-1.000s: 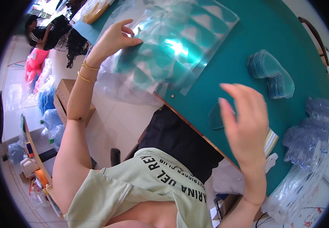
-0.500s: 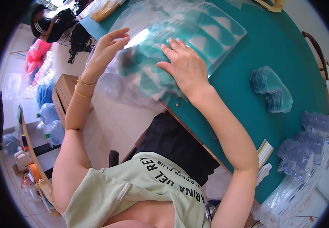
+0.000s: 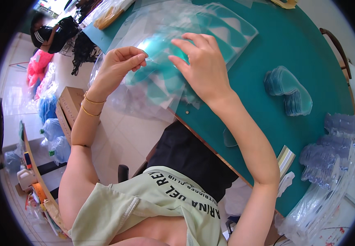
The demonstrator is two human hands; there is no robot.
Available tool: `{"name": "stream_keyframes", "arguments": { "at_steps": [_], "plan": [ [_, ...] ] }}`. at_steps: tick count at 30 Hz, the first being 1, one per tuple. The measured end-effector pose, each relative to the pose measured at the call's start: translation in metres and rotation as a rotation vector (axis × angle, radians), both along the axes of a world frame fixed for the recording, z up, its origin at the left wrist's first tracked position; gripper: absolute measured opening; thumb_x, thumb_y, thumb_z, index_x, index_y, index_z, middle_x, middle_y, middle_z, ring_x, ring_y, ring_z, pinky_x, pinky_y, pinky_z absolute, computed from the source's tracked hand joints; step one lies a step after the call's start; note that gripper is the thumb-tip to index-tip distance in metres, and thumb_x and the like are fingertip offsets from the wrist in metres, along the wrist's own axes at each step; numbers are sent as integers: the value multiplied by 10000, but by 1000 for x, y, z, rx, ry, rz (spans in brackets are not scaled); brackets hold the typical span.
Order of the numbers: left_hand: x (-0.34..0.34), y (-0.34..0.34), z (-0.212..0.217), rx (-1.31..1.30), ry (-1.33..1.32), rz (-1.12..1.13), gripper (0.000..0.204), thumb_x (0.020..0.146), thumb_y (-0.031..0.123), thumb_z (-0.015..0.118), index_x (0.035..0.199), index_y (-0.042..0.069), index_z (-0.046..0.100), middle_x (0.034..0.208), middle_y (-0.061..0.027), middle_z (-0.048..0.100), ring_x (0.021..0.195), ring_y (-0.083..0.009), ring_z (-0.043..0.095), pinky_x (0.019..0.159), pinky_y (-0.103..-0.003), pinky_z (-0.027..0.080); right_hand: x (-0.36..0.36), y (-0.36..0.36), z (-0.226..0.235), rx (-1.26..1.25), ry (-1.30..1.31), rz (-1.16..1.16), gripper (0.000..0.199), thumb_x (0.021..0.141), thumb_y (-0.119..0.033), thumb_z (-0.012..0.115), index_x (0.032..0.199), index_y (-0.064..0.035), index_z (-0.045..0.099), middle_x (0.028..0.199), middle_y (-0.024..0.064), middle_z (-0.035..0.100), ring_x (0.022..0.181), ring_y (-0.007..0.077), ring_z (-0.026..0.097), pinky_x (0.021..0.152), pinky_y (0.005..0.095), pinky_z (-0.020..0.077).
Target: Applying protective film or stickers to plastic safety visors and placing them into individual packaging bags.
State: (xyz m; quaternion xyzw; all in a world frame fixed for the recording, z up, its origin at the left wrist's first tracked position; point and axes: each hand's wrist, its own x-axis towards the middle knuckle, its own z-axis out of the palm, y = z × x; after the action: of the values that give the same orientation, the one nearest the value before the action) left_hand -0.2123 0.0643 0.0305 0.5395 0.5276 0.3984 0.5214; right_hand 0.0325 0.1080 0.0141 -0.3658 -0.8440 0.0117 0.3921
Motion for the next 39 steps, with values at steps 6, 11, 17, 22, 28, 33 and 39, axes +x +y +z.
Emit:
{"name": "stream_keyframes", "arguments": {
  "at_steps": [6, 11, 17, 22, 28, 33, 39],
  "plan": [
    [16, 13, 2, 192, 38, -118, 183, 953, 152, 695, 1030, -11, 725, 909, -13, 702, 828, -66, 609, 769, -214, 495, -16, -2, 38, -845, 244, 201, 226, 899, -211, 736, 998, -10, 759, 824, 45, 723, 729, 97, 632, 641, 256, 487],
    [-6, 26, 0, 120, 122, -41, 193, 961, 179, 639, 974, -1, 709, 823, 9, 659, 755, -54, 563, 674, -207, 444, -15, 28, 21, -899, 395, 170, 232, 909, -209, 695, 898, 17, 748, 788, 37, 713, 722, 78, 613, 664, 232, 483],
    [-102, 37, -20, 23, 352, 225, 196, 959, 225, 616, 897, 53, 685, 772, 42, 590, 709, -32, 502, 627, -197, 363, 25, 60, 14, -988, 635, 27, 238, 924, -266, 706, 922, -34, 762, 836, 20, 724, 755, 70, 596, 715, 239, 478],
    [-127, 42, -11, -86, 766, 282, 235, 937, 223, 658, 966, -4, 711, 782, 25, 606, 714, -57, 531, 662, -209, 408, 59, 52, 15, -900, 757, -90, 222, 928, -249, 712, 919, -32, 759, 797, 9, 705, 726, 67, 586, 703, 211, 465],
    [24, 11, 12, 529, 34, 372, 283, 948, 135, 700, 1170, -35, 654, 869, -45, 647, 757, -140, 605, 709, -245, 489, 48, -20, 75, 245, 296, -108, 156, 696, 30, 756, 805, -47, 673, 704, 35, 581, 573, 172, 541, 495, 294, 404],
    [129, -26, 14, -49, -1126, -152, 278, 1064, 205, 499, 1213, -3, 610, 1111, -69, 666, 1014, -137, 628, 919, -290, 500, 64, -73, 86, 246, 86, 37, 68, 800, -71, 688, 800, -33, 632, 716, 91, 581, 575, 229, 554, 534, 323, 451],
    [179, -37, -11, 134, -905, -281, 149, 960, 53, 659, 1069, -24, 595, 926, -63, 635, 821, -133, 598, 739, -253, 499, 141, -126, 35, -90, 359, -168, 409, 884, -289, 772, 1120, 15, 631, 826, 16, 624, 701, 87, 524, 649, 218, 427]
  ]
}}
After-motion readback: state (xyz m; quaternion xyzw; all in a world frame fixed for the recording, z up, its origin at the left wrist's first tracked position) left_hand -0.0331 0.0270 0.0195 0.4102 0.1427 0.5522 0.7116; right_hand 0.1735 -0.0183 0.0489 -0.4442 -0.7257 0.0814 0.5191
